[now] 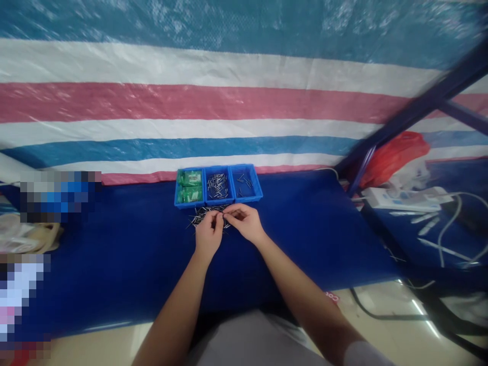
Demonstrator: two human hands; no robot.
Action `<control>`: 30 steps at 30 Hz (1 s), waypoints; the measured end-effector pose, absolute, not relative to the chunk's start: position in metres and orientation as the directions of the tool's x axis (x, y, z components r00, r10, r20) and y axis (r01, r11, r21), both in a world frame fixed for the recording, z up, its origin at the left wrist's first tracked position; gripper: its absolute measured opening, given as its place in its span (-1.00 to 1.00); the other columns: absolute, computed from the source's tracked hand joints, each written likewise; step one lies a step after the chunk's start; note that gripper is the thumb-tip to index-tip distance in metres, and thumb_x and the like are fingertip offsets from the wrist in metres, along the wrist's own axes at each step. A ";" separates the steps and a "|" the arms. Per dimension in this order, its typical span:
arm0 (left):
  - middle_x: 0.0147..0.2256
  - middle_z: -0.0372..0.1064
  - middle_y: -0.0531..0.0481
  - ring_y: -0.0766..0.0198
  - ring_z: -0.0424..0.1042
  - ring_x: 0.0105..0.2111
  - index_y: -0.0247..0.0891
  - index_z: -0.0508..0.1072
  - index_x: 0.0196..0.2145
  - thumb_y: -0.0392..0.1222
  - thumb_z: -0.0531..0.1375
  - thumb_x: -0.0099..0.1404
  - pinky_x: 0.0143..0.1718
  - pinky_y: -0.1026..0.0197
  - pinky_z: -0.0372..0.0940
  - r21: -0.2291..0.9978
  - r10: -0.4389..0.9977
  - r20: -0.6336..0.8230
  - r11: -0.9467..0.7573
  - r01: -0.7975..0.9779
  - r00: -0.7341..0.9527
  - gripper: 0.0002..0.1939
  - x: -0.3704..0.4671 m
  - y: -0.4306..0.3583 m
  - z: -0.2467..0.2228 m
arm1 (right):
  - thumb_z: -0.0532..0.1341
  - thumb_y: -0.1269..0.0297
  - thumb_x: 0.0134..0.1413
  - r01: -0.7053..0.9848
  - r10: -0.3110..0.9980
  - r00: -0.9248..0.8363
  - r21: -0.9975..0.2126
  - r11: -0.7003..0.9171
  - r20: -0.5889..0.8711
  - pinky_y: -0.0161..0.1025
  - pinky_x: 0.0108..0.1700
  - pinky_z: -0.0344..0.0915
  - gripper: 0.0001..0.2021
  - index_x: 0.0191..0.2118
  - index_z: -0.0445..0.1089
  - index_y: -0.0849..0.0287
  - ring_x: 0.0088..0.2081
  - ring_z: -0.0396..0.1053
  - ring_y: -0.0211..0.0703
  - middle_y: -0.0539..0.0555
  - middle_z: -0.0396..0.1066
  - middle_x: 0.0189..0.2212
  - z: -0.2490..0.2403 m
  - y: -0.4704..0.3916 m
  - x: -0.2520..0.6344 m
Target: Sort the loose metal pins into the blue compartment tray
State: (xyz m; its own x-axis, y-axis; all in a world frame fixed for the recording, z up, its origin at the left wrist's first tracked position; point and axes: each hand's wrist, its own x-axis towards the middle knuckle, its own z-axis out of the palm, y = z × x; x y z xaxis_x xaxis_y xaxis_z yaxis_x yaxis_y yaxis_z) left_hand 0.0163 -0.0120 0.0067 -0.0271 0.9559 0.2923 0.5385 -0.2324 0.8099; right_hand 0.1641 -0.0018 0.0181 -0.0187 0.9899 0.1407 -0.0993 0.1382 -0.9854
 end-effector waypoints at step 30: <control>-0.52 0.44 0.09 0.35 0.44 -0.52 -0.21 0.46 -0.23 -0.04 0.08 0.40 -0.38 0.31 0.30 0.804 0.952 0.305 -0.254 0.538 -0.007 -0.76 0.016 -0.011 0.009 | 0.29 0.18 0.14 0.159 0.947 -0.060 -0.933 0.323 0.317 -0.23 -0.31 0.36 -0.85 -0.19 0.54 0.05 -0.43 0.37 -0.22 0.05 0.52 -0.31 0.021 -0.003 0.166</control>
